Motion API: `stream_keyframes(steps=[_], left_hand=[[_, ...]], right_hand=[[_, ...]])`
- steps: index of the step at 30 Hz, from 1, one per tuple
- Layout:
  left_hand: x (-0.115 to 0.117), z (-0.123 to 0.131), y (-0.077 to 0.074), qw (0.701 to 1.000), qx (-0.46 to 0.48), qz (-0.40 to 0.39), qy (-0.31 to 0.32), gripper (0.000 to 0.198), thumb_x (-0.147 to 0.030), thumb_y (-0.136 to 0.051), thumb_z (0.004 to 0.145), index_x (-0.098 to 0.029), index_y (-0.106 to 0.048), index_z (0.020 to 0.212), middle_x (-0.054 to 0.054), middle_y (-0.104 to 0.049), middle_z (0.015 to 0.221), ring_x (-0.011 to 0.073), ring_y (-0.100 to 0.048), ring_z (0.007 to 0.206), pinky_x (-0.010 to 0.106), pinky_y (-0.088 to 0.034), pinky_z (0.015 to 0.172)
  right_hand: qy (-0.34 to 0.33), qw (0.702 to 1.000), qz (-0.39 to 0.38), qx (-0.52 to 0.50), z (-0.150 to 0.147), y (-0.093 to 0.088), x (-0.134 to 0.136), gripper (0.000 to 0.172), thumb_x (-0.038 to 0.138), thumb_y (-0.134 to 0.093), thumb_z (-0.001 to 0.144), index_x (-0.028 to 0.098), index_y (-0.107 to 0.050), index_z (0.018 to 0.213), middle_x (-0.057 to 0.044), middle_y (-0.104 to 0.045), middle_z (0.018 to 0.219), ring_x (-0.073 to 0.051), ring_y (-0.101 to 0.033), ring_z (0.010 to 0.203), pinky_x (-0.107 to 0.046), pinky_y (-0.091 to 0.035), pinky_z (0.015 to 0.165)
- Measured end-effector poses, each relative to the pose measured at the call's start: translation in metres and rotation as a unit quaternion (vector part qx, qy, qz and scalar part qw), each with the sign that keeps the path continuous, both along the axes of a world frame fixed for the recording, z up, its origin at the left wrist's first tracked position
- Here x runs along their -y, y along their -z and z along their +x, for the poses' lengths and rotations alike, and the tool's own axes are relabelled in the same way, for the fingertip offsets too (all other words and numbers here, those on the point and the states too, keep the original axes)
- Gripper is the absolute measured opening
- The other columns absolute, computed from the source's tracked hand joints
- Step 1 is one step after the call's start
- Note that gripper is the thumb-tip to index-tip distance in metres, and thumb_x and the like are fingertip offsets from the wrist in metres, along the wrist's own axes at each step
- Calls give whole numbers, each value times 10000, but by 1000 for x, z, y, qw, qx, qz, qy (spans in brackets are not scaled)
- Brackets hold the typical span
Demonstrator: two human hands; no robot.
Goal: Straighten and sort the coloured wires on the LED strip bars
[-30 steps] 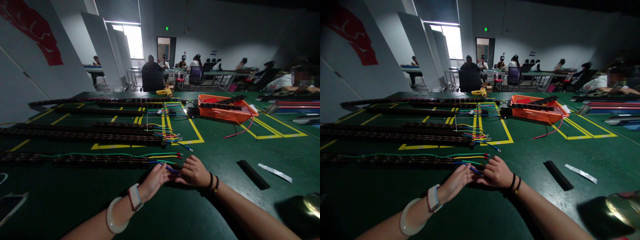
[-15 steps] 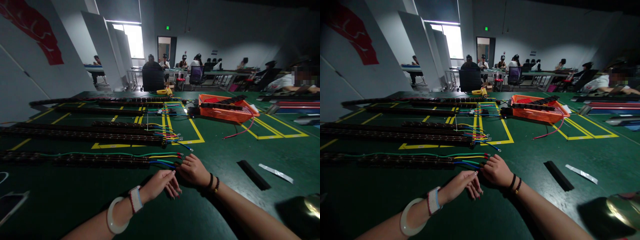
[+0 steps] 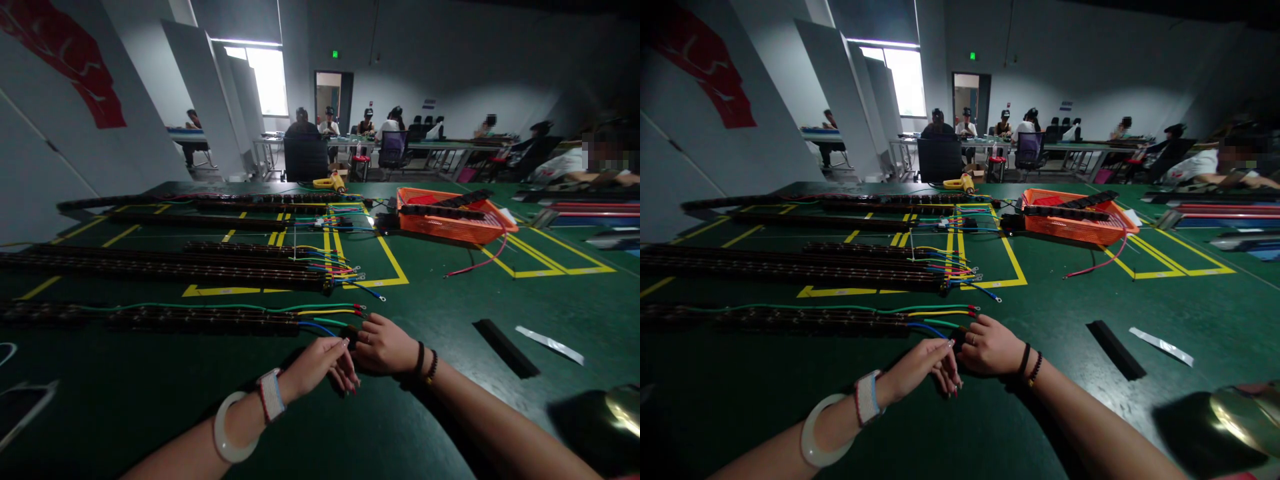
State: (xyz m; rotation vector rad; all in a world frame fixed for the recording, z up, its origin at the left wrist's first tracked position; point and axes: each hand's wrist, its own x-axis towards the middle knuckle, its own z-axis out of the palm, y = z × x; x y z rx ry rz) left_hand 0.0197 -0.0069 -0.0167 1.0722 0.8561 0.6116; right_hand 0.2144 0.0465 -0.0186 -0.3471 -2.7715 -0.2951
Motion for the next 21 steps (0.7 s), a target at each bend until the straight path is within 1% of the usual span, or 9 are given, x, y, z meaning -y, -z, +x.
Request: stream_keyframes(steps=[5,8,11,14,18,21], left_hand=[[-1,-1,0,1000,3,-4,1,465,-563,-434,834,-127,-554,725,94,-688,664,186,-673,589,283,-503,551],[-1,-1,1,1000,5,-3,4,464,-563,-432,835,-127,-554,732,94,-691,673,184,-673,593,281,-505,554],[-1,-2,1,1000,4,-2,8,465,-564,-426,838,-128,-551,733,96,-693,681,181,-674,598,278,-506,556],[-1,-1,0,1000,0,-2,9,466,-562,-417,843,-131,-549,724,96,-692,684,177,-672,598,273,-501,555],[-1,-1,-2,1000,-8,-2,10,470,-564,-418,841,-130,-556,726,99,-693,694,180,-669,601,286,-497,565],[-1,-1,-3,1000,-9,-2,9,473,-569,-420,838,-129,-557,731,107,-695,703,186,-670,608,295,-495,572]], right_hand=[[6,997,53,-62,5,0,3,271,270,-495,896,186,-535,641,16,-500,576,-119,-365,564,-314,-231,601],[13,993,46,-105,7,3,2,284,247,-509,881,186,-516,604,22,-472,550,-117,-355,550,-305,-238,596],[57,985,-2,-162,9,6,-1,315,219,-489,882,180,-494,570,23,-449,532,-112,-353,539,-289,-260,596],[112,972,-64,-196,12,6,-5,341,209,-450,900,179,-483,562,20,-435,528,-109,-353,528,-278,-278,591],[171,945,-137,-242,15,5,-9,384,244,-412,927,182,-468,553,14,-428,526,-109,-379,527,-262,-298,574],[201,928,-170,-265,16,4,-10,405,290,-402,938,182,-469,553,11,-433,523,-109,-391,522,-255,-303,560]])
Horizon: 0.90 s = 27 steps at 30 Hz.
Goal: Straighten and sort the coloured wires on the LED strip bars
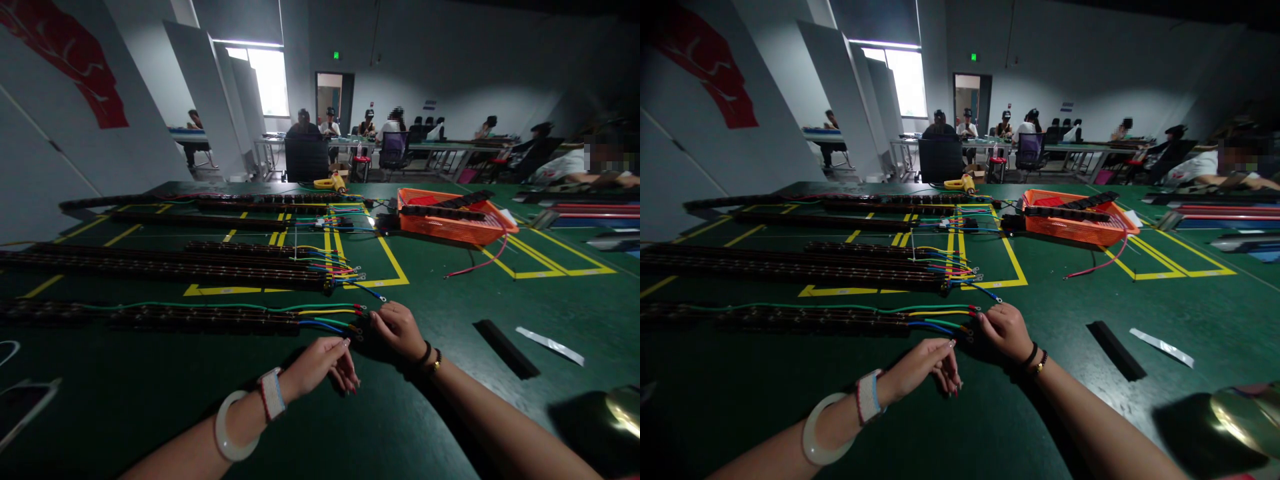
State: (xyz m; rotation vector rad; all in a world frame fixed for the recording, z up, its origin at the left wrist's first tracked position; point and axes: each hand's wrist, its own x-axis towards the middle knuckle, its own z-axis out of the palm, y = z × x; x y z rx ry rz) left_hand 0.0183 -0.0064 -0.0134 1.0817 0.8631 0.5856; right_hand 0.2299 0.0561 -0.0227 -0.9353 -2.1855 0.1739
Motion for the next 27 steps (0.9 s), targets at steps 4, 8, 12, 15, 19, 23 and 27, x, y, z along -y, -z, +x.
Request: stream_keyframes(steps=[4,8,12,15,19,23,27], left_hand=[[0,0,1,1000,3,1,1,474,-568,-420,838,-129,-555,723,110,-696,698,187,-670,606,299,-496,576],[0,0,1,1000,0,4,2,470,-562,-417,843,-130,-553,716,107,-698,694,177,-665,593,289,-496,570],[0,0,3,1000,5,4,2,467,-552,-409,850,-128,-554,720,103,-697,693,176,-667,599,283,-497,569],[0,0,4,1000,11,1,4,469,-559,-415,845,-130,-554,719,99,-695,690,179,-669,608,284,-499,573],[0,0,4,1000,10,0,-2,462,-563,-430,837,-133,-551,718,92,-689,673,178,-667,599,280,-495,563],[0,1,3,1000,15,1,-3,470,-575,-437,827,-133,-548,713,90,-684,664,180,-665,598,280,-487,555],[0,2,4,1000,15,-3,-5,483,-598,-447,811,-134,-539,712,89,-678,651,181,-657,574,281,-479,530]], right_hand=[[29,998,-51,-16,0,1,-1,432,353,-388,945,181,-484,561,4,-462,537,-113,-414,534,-250,-317,558],[53,993,-101,-35,1,1,-4,436,409,-374,946,179,-549,620,-11,-548,587,-126,-477,573,-253,-350,585],[60,986,-143,-55,1,1,-6,431,433,-380,941,177,-588,663,-14,-587,616,-138,-521,605,-259,-375,613],[43,985,-161,-53,0,1,-7,375,416,-400,938,179,-618,746,-27,-624,706,-152,-545,674,-269,-401,654],[14,986,-165,-34,-4,1,-9,263,394,-467,913,186,-626,886,-38,-632,827,-170,-550,771,-293,-426,708],[-5,989,-145,-7,-9,-1,-12,227,384,-531,882,196,-628,963,-52,-612,887,-187,-540,831,-329,-429,760],[-44,987,-151,17,-23,-7,-22,295,417,-588,844,219,-602,1062,-58,-588,989,-198,-531,924,-351,-426,821]])
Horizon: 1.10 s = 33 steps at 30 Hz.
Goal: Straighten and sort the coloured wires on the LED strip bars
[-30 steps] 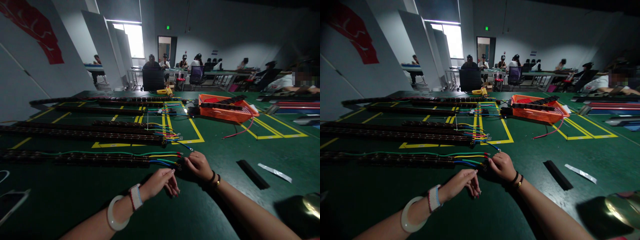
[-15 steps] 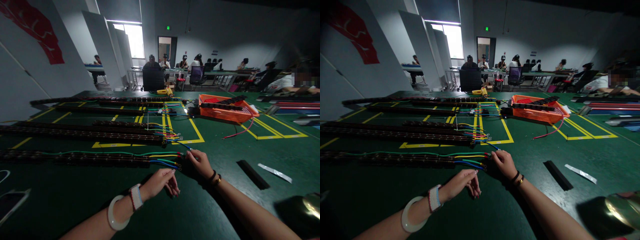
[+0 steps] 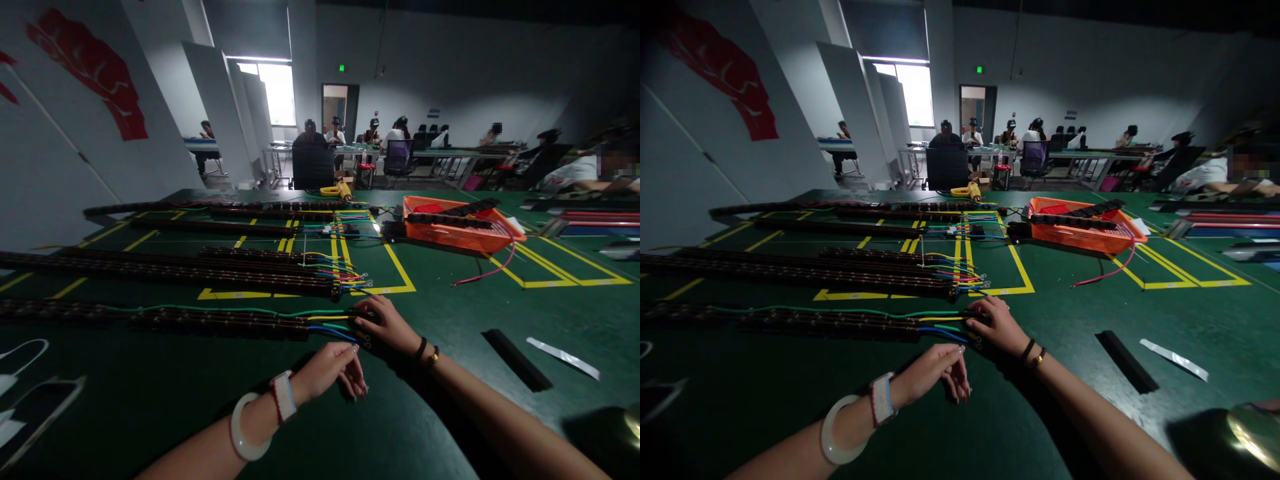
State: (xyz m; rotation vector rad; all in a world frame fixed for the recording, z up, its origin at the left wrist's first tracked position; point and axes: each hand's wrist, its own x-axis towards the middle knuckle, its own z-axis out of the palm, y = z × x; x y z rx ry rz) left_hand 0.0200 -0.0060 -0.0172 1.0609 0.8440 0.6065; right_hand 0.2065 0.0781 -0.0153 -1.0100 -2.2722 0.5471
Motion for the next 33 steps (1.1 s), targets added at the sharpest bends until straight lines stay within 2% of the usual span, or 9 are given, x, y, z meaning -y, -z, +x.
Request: stream_keyframes(steps=[4,8,11,14,19,24,28,30,33], left_hand=[[-1,0,1,1000,5,2,3,481,-599,-459,802,-134,-530,700,90,-677,648,181,-654,565,280,-476,517],[-1,1,6,1000,16,4,4,481,-604,-461,797,-140,-517,685,91,-677,641,171,-644,540,285,-479,522],[-2,1,9,1000,18,4,6,473,-600,-463,796,-144,-515,682,91,-677,632,168,-640,528,282,-478,514],[-1,1,8,1000,20,5,4,460,-580,-460,807,-141,-523,688,88,-673,626,172,-647,542,278,-481,517],[0,-1,1,999,33,-1,-12,441,-555,-486,809,-121,-561,788,104,-689,704,185,-667,604,289,-494,569],[-4,-3,-2,990,103,-62,-73,572,-645,-357,827,-109,-556,839,137,-691,767,213,-674,695,346,-510,655],[-8,-5,-1,966,190,-129,-119,524,-564,-357,876,-104,-571,1008,163,-683,978,219,-658,905,395,-472,868],[-9,-5,1,949,234,-140,-161,436,-496,-382,897,-133,-574,1043,143,-669,1049,209,-635,970,409,-436,938],[-9,-3,6,922,271,-137,-239,256,-351,-438,912,-155,-599,942,93,-681,992,177,-631,943,387,-435,950]], right_hand=[[-60,998,-21,30,-25,-11,-16,448,466,-652,783,211,-561,1140,-71,-575,1056,-197,-523,970,-352,-412,859],[-131,984,-30,117,-48,-18,-29,532,510,-712,700,210,-579,1118,-50,-609,997,-205,-524,949,-348,-390,850],[-171,968,-56,174,-59,-20,-36,522,522,-728,666,160,-612,1022,-38,-617,887,-164,-529,793,-271,-397,705],[-205,949,-121,207,-62,-19,-41,417,533,-669,720,135,-622,838,27,-552,668,-90,-432,569,-209,-308,514],[-237,932,-181,207,-62,-19,-44,395,515,-600,781,132,-607,687,68,-454,529,-58,-347,490,-197,-234,457],[-156,957,-62,237,-65,-27,-32,280,354,-600,805,146,-626,620,54,-475,495,-55,-330,463,-206,-232,467],[-107,964,6,243,-66,-30,-16,213,242,-566,819,148,-646,646,-3,-570,578,-86,-387,518,-249,-282,559],[-103,955,87,264,-67,-30,-8,215,233,-553,838,151,-648,663,-35,-611,631,-116,-439,575,-290,-309,642],[-119,915,226,313,-68,-27,4,179,180,-524,859,153,-647,733,-59,-640,696,-162,-494,675,-337,-320,731]])
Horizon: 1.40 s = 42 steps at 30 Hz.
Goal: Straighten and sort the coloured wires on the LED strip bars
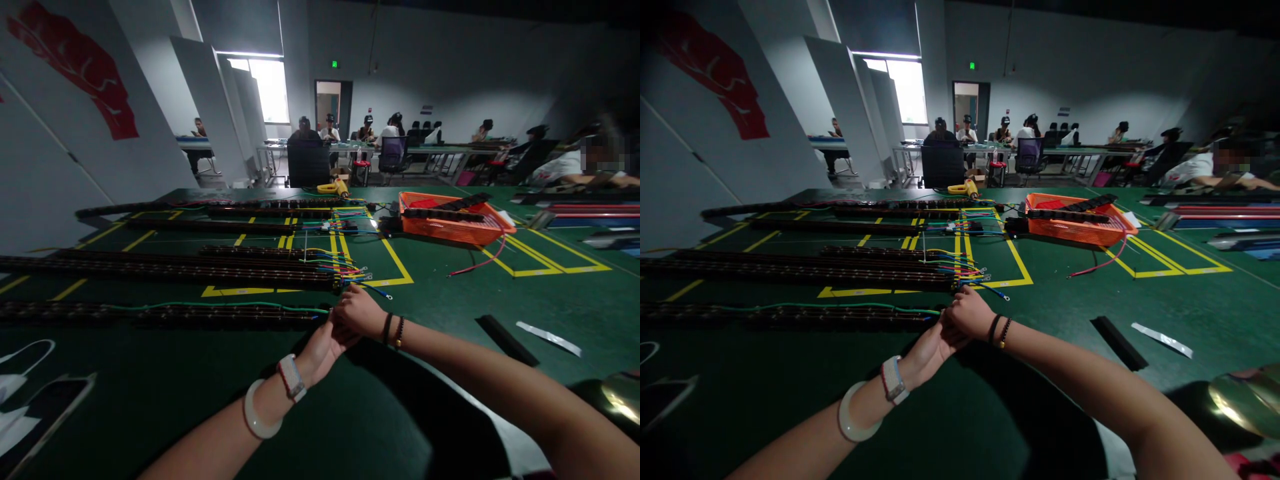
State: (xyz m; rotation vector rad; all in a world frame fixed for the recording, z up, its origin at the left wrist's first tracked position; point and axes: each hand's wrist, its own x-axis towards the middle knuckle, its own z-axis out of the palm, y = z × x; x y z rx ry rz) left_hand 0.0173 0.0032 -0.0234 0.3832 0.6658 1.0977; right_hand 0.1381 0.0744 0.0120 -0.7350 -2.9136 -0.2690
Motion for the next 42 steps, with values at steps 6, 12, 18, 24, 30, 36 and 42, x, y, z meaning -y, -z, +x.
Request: stream_keyframes(steps=[6,12,18,24,30,36,42], left_hand=[[-2,3,6,994,35,-43,-97,143,-201,-494,890,-146,-610,827,42,-674,869,113,-624,790,305,-490,863],[-1,6,3,993,38,-39,-102,128,-234,-515,881,-163,-621,886,48,-678,902,139,-634,858,313,-486,865],[-1,4,3,997,35,-14,-61,196,-303,-527,872,-141,-638,871,76,-688,920,170,-631,918,335,-454,925],[0,-1,-1,1000,-1,-13,-20,320,-380,-469,892,-115,-634,960,134,-666,1052,199,-591,1064,357,-383,1031],[-1,-1,-1,1000,15,-15,-21,303,-363,-477,893,-103,-602,987,157,-617,1166,216,-546,1155,373,-362,1063],[-2,-2,4,1000,12,-11,-23,302,-375,-472,893,-115,-607,965,144,-641,1109,215,-559,1133,388,-352,1067],[-2,-1,5,1000,-3,-8,-23,281,-350,-458,903,-127,-628,920,122,-675,997,194,-594,1057,374,-361,1051]], right_hand=[[-27,995,85,51,-3,5,14,192,126,-464,881,91,-643,939,-101,-661,808,-219,-528,840,-354,-370,794],[2,999,44,-1,7,12,27,414,193,-470,873,65,-501,1266,-129,-589,1213,-263,-454,1160,-390,-316,976],[91,985,-11,-147,36,-10,40,347,294,-496,889,218,-543,1225,-64,-617,1175,-219,-499,1110,-389,-306,961],[217,941,17,-258,81,-17,53,268,395,-497,908,191,-614,779,-24,-637,758,-158,-538,761,-313,-330,797],[229,959,0,-166,89,7,77,380,461,-504,894,200,-591,633,-13,-588,617,-163,-481,682,-322,-268,751],[236,959,-29,-154,71,17,90,329,378,-503,909,203,-588,644,-7,-608,622,-159,-483,665,-315,-236,700],[253,950,-47,-177,60,6,106,314,343,-523,896,193,-565,624,0,-614,608,-135,-496,589,-297,-224,629]])
